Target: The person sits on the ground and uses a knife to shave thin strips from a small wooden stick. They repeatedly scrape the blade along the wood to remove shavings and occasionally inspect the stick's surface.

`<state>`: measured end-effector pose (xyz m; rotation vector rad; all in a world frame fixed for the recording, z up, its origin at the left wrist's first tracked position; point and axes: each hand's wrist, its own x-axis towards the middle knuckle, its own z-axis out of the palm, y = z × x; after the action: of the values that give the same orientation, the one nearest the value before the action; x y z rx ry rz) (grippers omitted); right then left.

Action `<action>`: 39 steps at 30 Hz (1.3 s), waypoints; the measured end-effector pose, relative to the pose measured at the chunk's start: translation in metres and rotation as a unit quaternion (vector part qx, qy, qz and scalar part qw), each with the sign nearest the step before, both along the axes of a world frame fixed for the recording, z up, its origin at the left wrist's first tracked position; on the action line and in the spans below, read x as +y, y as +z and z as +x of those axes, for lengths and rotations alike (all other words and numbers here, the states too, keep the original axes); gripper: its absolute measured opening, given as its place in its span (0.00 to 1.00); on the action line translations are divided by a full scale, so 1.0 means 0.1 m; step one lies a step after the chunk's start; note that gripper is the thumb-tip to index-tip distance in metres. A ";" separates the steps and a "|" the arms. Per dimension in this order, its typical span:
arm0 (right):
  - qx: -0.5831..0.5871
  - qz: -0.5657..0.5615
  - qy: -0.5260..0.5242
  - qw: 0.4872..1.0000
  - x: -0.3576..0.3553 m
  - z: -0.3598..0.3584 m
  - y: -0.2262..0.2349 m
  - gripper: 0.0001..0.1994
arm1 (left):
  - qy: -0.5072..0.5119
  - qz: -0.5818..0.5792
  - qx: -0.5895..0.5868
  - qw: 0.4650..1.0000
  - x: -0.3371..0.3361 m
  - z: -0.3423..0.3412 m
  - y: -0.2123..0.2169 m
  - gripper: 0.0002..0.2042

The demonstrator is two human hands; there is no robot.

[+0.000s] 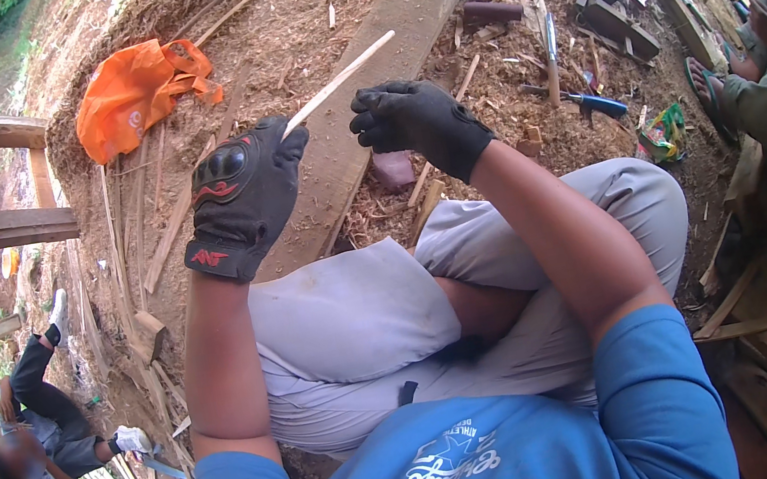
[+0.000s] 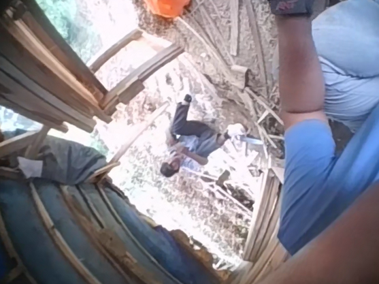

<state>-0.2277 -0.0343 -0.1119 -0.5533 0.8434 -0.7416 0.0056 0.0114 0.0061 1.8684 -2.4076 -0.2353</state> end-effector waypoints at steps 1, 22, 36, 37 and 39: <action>0.004 -0.005 0.004 1.000 0.02 0.03 0.03 0.17 | 0.007 -0.002 0.015 1.000 0.01 0.05 0.01 0.15; 0.631 -0.336 0.254 0.652 0.11 0.10 -0.04 0.20 | 0.106 0.153 0.059 0.981 -0.18 0.40 0.04 0.16; 0.634 -0.387 0.166 0.649 0.23 0.19 -0.34 0.17 | 0.108 0.185 0.111 0.971 -0.19 0.52 0.04 0.14; 0.636 -0.366 0.178 0.656 0.25 0.22 -0.26 0.17 | 0.109 0.183 0.110 0.971 -0.18 0.52 0.03 0.14; 0.630 -0.345 0.180 0.672 0.28 0.25 -0.24 0.19 | 0.110 0.174 0.113 0.972 -0.17 0.54 0.01 0.15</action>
<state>-0.2023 -0.0065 -0.1363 -2.0050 1.6423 -0.1630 0.0597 -0.0060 0.0072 2.0908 -2.0924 -0.8504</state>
